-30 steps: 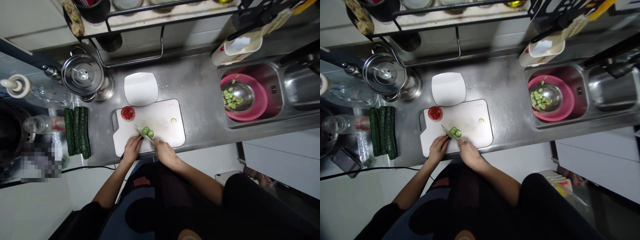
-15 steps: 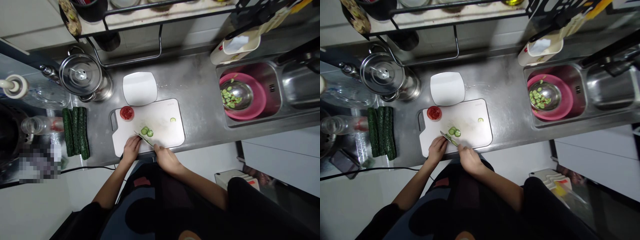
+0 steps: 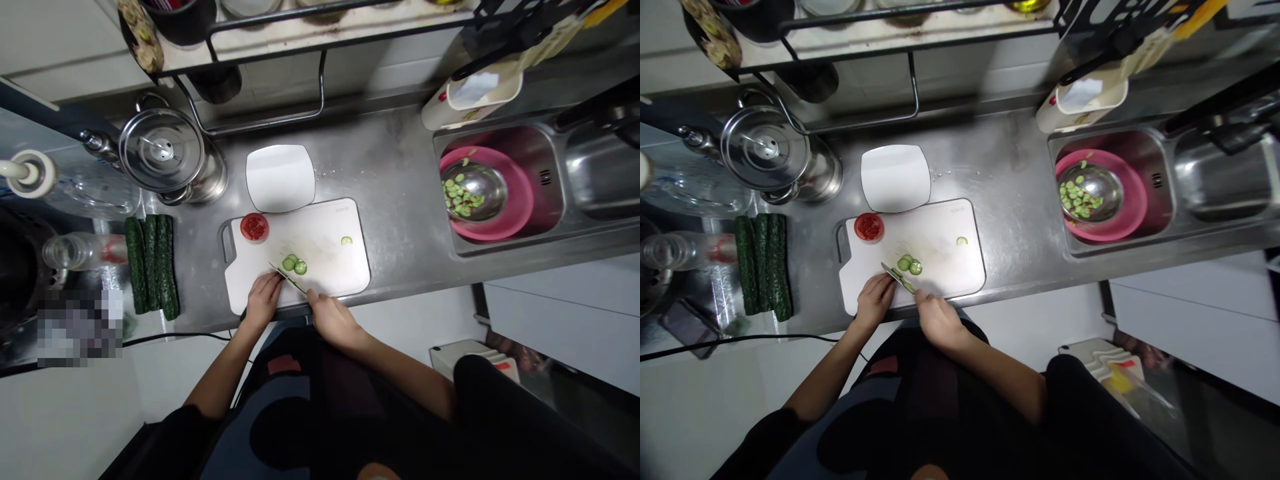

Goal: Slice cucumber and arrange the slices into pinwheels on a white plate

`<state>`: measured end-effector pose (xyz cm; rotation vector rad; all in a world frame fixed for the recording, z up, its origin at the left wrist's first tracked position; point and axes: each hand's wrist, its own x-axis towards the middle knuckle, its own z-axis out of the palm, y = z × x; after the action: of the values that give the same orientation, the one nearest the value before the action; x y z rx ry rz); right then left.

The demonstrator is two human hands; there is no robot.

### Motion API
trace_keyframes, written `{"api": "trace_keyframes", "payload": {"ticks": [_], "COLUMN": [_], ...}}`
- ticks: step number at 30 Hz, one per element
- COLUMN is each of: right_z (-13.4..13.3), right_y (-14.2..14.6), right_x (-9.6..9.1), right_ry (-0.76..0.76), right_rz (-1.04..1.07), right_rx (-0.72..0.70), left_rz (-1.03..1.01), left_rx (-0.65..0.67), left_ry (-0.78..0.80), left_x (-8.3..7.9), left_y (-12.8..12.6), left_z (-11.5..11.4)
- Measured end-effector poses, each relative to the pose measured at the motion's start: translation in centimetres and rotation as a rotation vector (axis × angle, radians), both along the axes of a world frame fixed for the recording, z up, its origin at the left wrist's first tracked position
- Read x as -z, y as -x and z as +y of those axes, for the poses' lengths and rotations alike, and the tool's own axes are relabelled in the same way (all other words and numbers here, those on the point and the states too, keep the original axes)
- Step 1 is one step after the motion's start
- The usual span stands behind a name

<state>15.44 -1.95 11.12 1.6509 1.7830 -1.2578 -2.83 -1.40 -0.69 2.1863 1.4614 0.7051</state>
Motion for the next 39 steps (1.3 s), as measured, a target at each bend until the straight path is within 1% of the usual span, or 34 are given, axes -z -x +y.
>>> {"api": "trace_keyframes", "payload": {"ticks": [5, 9, 18, 26, 33, 37, 39], "right_z": [0.4, 0.6, 1.0, 1.4, 1.3, 1.5, 1.5], "right_y": [0.1, 0.3, 0.5, 1.3, 1.0, 0.3, -0.3], "right_x": [0.0, 0.4, 1.8, 3.6, 4.2, 4.2, 3.8], "right_ry": [0.02, 0.037, 0.023, 0.003, -0.02, -0.043, -0.068], "right_rz": [-0.006, 0.006, 0.014, 0.042, 0.047, 0.031, 0.024], "right_rx": [-0.01, -0.003, -0.008, 0.008, 0.04, 0.051, 0.051], "left_rz": [-0.008, 0.011, 0.012, -0.017, 0.019, 0.091, 0.097], "left_rx": [0.013, 0.001, -0.003, 0.013, 0.008, -0.026, -0.076], "left_ry": [-0.001, -0.003, -0.005, -0.002, 0.048, 0.15, 0.194], "left_x": [-0.1, 0.0, 0.0, -0.1, 0.1, -0.3, -0.7], "left_y": [0.0, 0.0, -0.1, -0.1, 0.2, 0.5, 0.9], "left_z": [0.0, 0.0, 0.0, 0.0, -0.4, -1.0, -0.8]}}
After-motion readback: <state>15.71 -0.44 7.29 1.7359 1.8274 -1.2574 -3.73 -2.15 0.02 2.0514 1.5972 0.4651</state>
